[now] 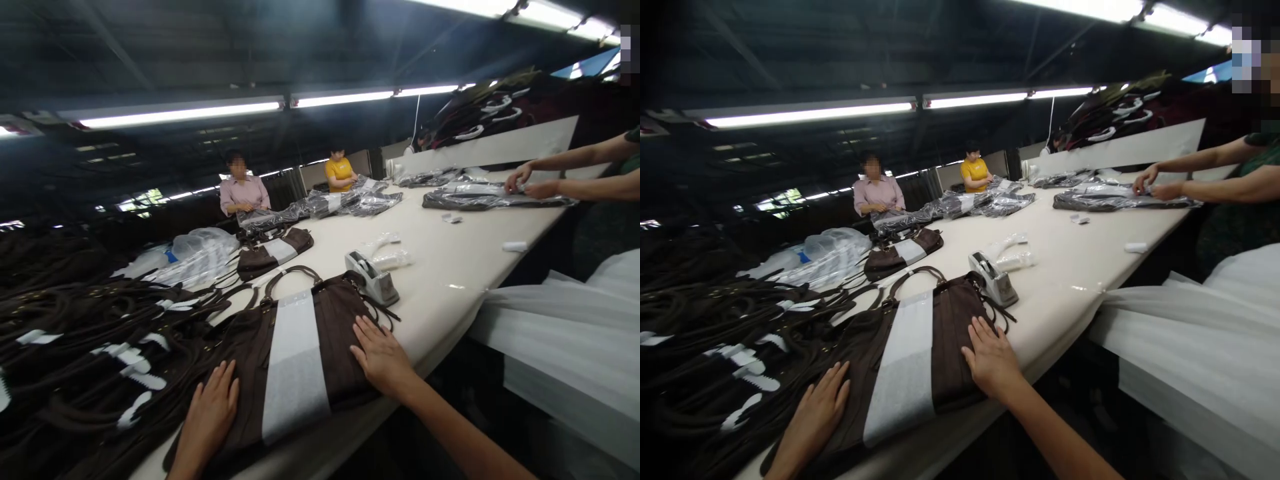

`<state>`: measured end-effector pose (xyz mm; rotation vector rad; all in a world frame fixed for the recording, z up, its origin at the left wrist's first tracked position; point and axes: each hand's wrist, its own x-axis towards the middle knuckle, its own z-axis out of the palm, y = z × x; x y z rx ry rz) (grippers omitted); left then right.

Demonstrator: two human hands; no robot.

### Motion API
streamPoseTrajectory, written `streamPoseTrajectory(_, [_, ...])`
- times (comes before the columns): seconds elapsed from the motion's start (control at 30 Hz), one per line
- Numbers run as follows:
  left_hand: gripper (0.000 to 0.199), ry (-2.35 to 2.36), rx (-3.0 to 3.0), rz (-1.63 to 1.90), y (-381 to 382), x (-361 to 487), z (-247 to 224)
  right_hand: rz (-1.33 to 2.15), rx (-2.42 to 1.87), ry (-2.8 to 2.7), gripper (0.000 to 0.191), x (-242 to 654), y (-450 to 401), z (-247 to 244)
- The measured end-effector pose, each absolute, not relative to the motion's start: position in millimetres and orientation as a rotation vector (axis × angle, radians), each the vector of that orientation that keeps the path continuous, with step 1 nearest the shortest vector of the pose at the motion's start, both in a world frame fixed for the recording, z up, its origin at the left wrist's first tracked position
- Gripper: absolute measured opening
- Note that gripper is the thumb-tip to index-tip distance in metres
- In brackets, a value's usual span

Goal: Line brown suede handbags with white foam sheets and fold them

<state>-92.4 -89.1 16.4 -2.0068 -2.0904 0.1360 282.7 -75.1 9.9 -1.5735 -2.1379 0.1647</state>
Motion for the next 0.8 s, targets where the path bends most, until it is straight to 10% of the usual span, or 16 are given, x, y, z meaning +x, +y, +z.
streamPoseTrajectory(0.2, [0.052,-1.909,-1.944,0.039,-106,-106,4,0.020,-1.641,-2.013,0.049,290,-115,-6])
streamPoseTrajectory(0.47, [0.051,-1.968,-1.972,0.228,-117,-87,26,0.269,-1.155,-2.334,0.052,215,-77,91])
streamPoseTrajectory(0.8, [0.058,-2.393,-1.906,0.085,-112,-85,24,0.456,-1.300,-2.593,0.075,180,-28,30])
